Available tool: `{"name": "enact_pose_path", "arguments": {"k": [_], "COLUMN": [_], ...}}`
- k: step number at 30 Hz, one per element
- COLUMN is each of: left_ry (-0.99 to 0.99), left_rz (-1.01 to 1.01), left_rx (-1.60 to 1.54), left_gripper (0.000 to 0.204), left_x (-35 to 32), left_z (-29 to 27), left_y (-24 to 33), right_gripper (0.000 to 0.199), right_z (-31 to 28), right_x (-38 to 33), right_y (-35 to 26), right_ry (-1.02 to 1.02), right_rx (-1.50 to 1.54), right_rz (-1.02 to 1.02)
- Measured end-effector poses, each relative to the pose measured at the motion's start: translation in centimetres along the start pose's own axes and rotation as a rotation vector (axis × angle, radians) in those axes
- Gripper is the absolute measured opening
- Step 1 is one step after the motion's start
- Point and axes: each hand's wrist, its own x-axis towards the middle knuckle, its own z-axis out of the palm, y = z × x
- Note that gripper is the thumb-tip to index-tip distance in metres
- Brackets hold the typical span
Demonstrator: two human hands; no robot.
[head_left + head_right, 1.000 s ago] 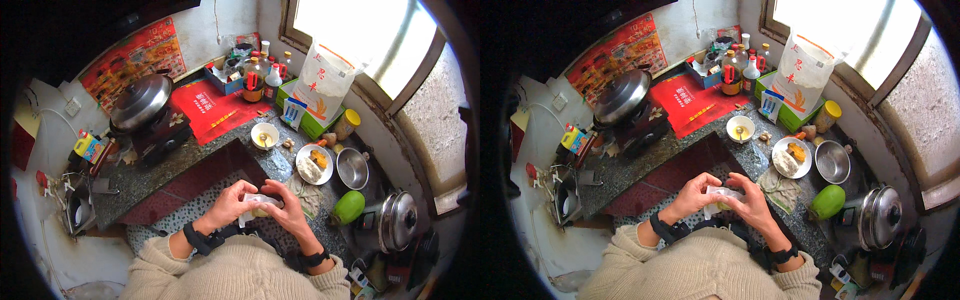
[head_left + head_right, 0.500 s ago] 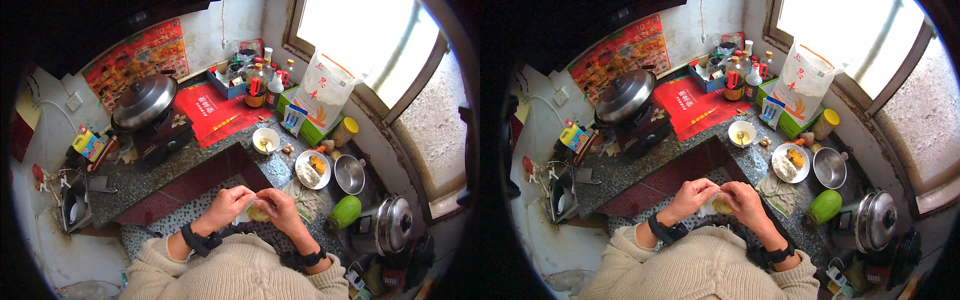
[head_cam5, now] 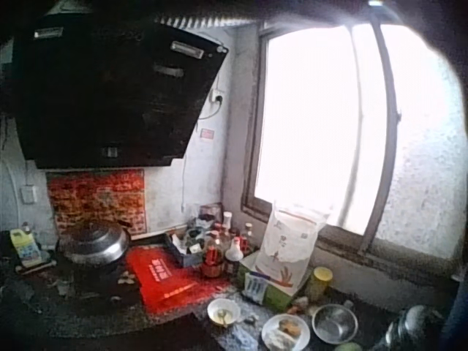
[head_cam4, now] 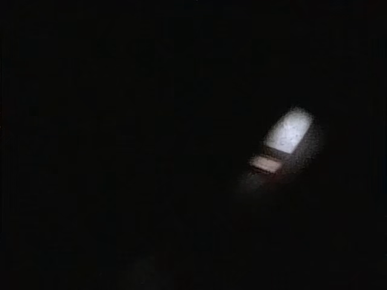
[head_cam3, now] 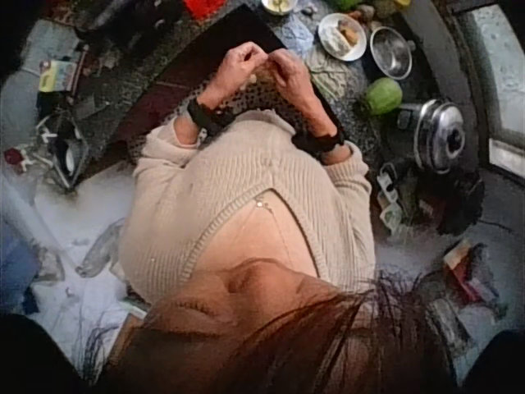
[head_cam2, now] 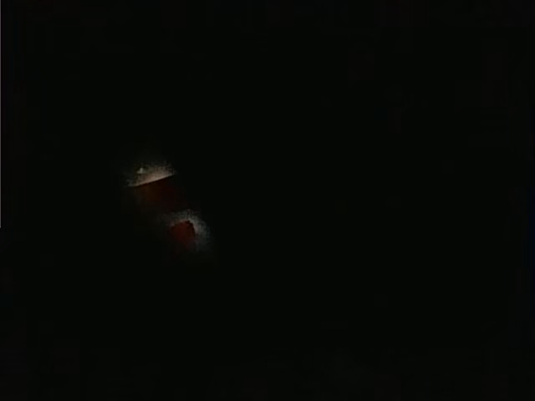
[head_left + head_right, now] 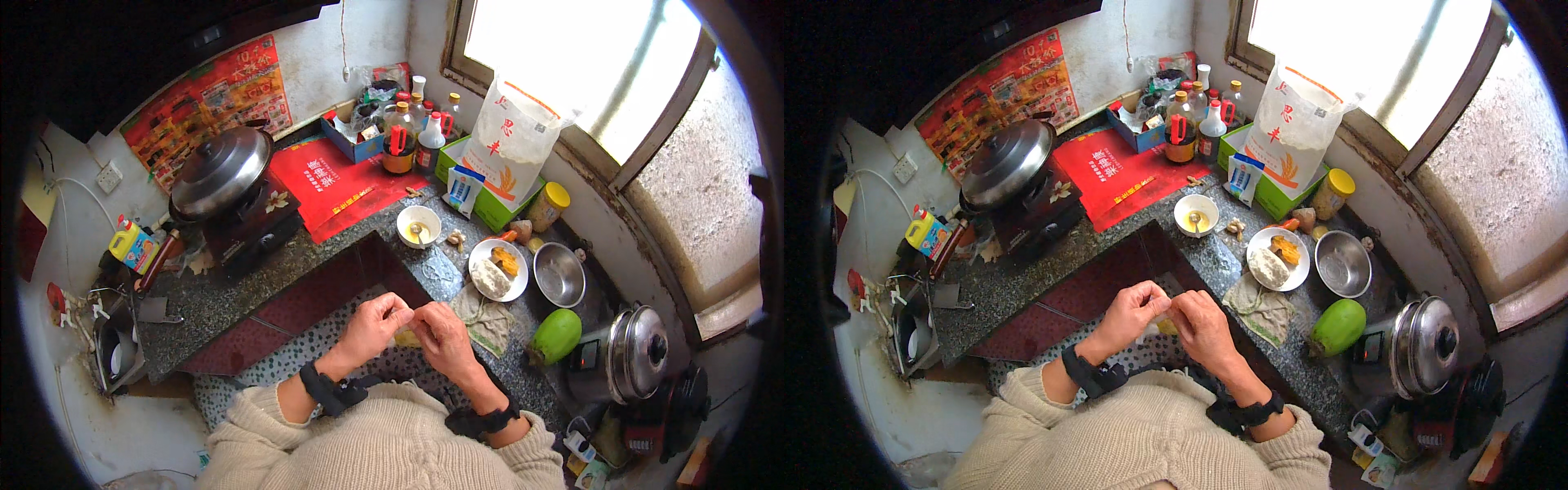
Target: The person stores a plastic bag in the refrigerator, then returns to the kitchen to wash a bowl and chopsticks in the sink using a sponge and running water.
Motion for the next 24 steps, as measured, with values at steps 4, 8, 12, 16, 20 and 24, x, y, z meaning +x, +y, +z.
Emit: {"name": "enact_pose_path", "arguments": {"k": [4,8,12,16,20,24], "left_ry": [-0.027,0.062,0.219,0.406,0.49,0.517], "left_rz": [-0.086,-0.181,-0.099,-0.296,-0.362,-0.356], "left_rx": [-0.463,-0.467,-0.043,-0.246,-0.382,-0.557], "left_gripper": [0.018,0.019,0.019,0.02,0.021,0.024], "left_x": [0.9,1.4,2.0,2.7,2.9,3.9], "left_z": [0.8,0.2,0.3,-0.6,-2.1,-3.5], "left_y": [-2.3,-4.9,-7.3,-9.4,-10.1,-10.6], "right_gripper": [0.017,0.026,0.025,0.023,0.03,0.023], "right_z": [0.3,1.0,1.3,1.3,1.5,2.0], "right_x": [0.3,0.5,0.1,0.0,-0.7,-1.6], "right_y": [-0.5,-0.9,-0.5,-1.5,-0.9,-0.5], "right_ry": [0.023,-0.024,-0.077,-0.076,-0.012,0.124], "right_rx": [-0.131,-0.195,-0.237,-0.162,0.009,0.193], "right_rz": [-0.124,-0.331,-0.39,-0.417,-0.329,-0.169]}}
